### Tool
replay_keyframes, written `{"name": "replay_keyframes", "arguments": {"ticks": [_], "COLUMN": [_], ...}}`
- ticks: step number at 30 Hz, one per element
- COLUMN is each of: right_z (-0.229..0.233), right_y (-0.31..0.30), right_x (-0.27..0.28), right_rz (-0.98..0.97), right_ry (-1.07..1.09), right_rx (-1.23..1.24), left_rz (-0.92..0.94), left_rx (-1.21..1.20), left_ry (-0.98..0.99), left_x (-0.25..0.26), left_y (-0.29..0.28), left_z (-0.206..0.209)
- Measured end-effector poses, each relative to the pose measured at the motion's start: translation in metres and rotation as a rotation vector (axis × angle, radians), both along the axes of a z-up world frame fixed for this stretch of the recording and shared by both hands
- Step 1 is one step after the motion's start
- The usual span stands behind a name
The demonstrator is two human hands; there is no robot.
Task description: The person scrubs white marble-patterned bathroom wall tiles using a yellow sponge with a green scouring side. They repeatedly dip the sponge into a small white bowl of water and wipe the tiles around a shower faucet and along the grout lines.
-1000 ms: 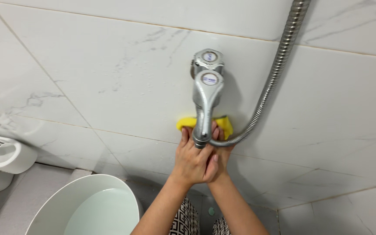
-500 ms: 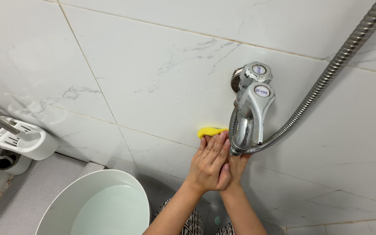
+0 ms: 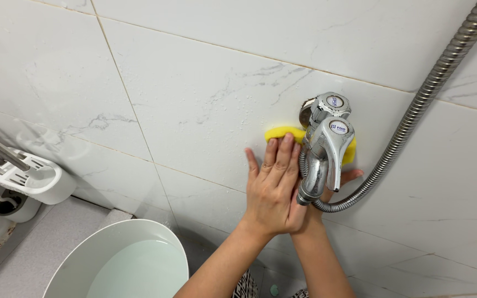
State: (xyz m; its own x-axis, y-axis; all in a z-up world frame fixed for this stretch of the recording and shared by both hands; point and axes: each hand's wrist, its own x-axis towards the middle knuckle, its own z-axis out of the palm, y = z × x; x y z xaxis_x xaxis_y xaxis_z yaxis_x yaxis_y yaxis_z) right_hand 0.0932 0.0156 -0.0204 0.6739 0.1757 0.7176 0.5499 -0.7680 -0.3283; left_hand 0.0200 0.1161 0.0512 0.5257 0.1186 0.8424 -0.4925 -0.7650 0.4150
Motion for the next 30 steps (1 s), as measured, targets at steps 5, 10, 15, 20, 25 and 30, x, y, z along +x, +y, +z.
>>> {"name": "replay_keyframes", "arguments": {"ticks": [5,10,15,20,25,30], "right_z": [0.011,0.008,-0.035,-0.13,-0.174,-0.108], "right_y": [0.012,0.016,0.0,0.002,0.009,0.035], "right_x": [-0.008,-0.012,-0.011,-0.031,-0.059,-0.055], "right_rz": [0.039,0.054,-0.112,-0.278,-0.165,-0.183], "right_ry": [-0.006,-0.016,-0.078,-0.21,-0.164,-0.118], "right_rx": [-0.048,-0.156,-0.297,-0.487,-0.495,-0.597], "left_rz": [-0.052,0.01,0.015,0.026,0.054,0.038], "left_rx": [0.102,0.087,0.117,0.132,0.106,-0.037], "left_ry": [0.038,0.047,0.082,0.146,0.26,0.282], "left_x": [-0.004,-0.009,-0.01,-0.027,-0.048,-0.043], "left_y": [0.02,0.026,0.015,0.014,0.013,0.029], "left_z": [0.012,0.012,-0.037,-0.135,-0.184,-0.13]}}
